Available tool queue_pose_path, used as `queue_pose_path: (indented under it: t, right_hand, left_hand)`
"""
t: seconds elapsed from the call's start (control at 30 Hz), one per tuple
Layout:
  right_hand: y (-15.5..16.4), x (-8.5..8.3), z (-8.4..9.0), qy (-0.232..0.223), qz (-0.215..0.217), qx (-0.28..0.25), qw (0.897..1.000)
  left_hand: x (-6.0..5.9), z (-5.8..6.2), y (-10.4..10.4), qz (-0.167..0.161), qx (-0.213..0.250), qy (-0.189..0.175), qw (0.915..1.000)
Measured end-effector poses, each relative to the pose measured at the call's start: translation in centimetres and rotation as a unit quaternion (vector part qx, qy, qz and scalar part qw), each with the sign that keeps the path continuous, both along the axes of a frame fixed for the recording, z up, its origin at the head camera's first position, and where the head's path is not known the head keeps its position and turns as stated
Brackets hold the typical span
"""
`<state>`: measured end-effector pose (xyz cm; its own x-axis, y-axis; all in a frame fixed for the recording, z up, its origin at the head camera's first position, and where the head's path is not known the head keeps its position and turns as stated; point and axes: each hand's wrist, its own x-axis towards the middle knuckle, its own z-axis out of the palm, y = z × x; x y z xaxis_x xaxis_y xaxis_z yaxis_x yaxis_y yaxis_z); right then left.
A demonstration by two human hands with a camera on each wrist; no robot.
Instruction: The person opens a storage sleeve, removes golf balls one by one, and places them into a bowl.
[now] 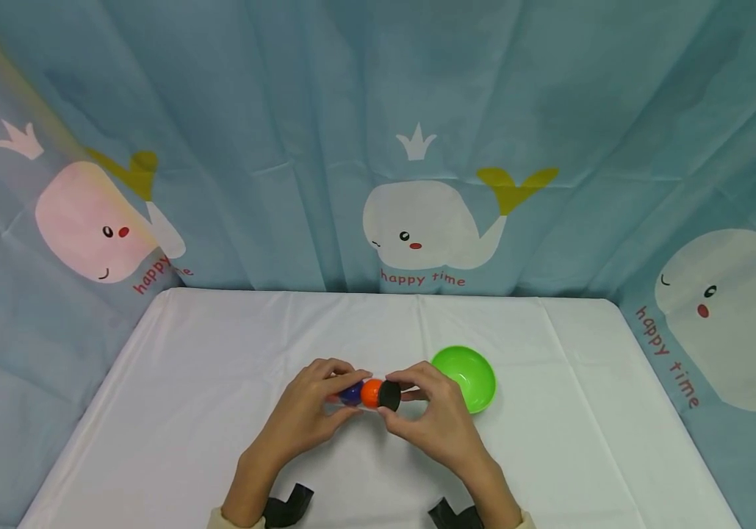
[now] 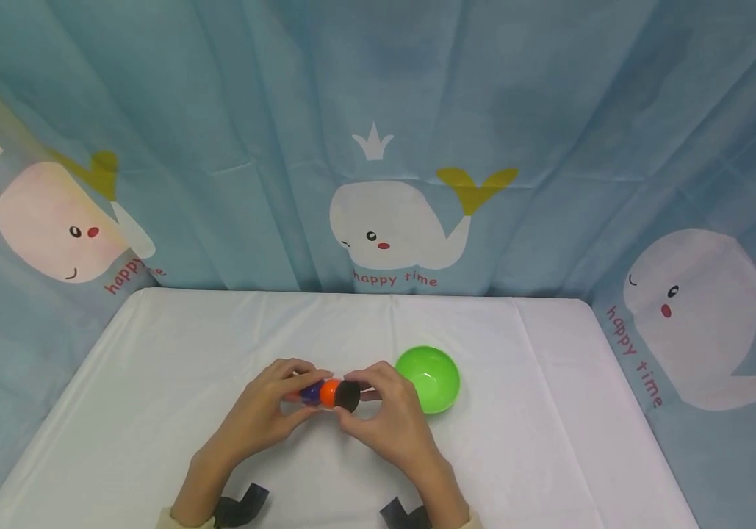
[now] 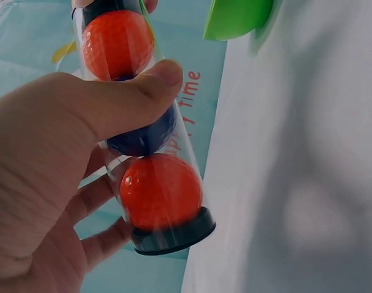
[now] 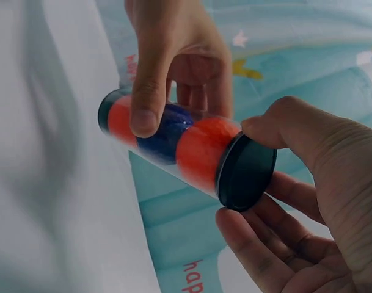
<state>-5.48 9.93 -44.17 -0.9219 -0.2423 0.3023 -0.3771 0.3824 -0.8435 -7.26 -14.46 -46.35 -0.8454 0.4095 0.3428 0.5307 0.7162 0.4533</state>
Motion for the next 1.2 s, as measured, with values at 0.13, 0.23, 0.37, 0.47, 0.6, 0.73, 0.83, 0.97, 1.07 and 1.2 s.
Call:
queue_pose_path:
  t: [0.13,0.23,0.37,0.47,0.6,0.73,0.83,0.97,1.07,1.2]
  right_hand:
    - [0.4,0.0,0.3,0.012,-0.011,-0.001,1.0]
    - [0.7,0.1,0.8,0.014,-0.013,-0.014,1.0]
    - [1.0,0.3,1.3,0.02,-0.01,-0.034,0.999]
    - [1.2,0.4,1.5,0.022,-0.003,-0.049,0.999]
    - [1.4,0.3,1.5,0.022,0.005,-0.054,0.998]
    - [1.3,0.2,1.3,0.021,0.01,-0.058,0.998]
    - [1.3,0.2,1.1,0.015,0.014,-0.063,0.998]
    - [1.3,0.1,0.8,-0.004,0.013,-0.062,0.998]
    - [1.2,0.0,0.4,-0.017,0.012,-0.058,0.998]
    - [0.9,-0.1,0.0,-0.03,0.01,-0.049,0.998]
  left_hand:
    - [0.2,0.4,-0.2,0.014,-0.001,-0.02,0.9997]
    - [0.4,0.9,-0.4,0.019,0.022,-0.033,0.999]
    - [0.6,1.5,-0.3,0.011,0.051,-0.039,0.9979]
    - [0.6,1.5,-0.3,0.009,0.056,-0.041,0.9976]
    - [0.4,1.3,-0.5,0.009,0.068,-0.049,0.9964]
    - [0.2,1.1,-0.9,0.003,0.087,-0.049,0.995]
    - [0.0,0.9,-1.2,0.002,0.096,-0.05,0.9941]
    - [-0.2,0.9,-1.5,0.002,0.108,-0.059,0.9925]
    - [-0.3,0.8,-1.8,-0.002,0.122,-0.065,0.9904]
    - [-0.3,0.7,-2.2,-0.007,0.134,-0.067,0.9887]
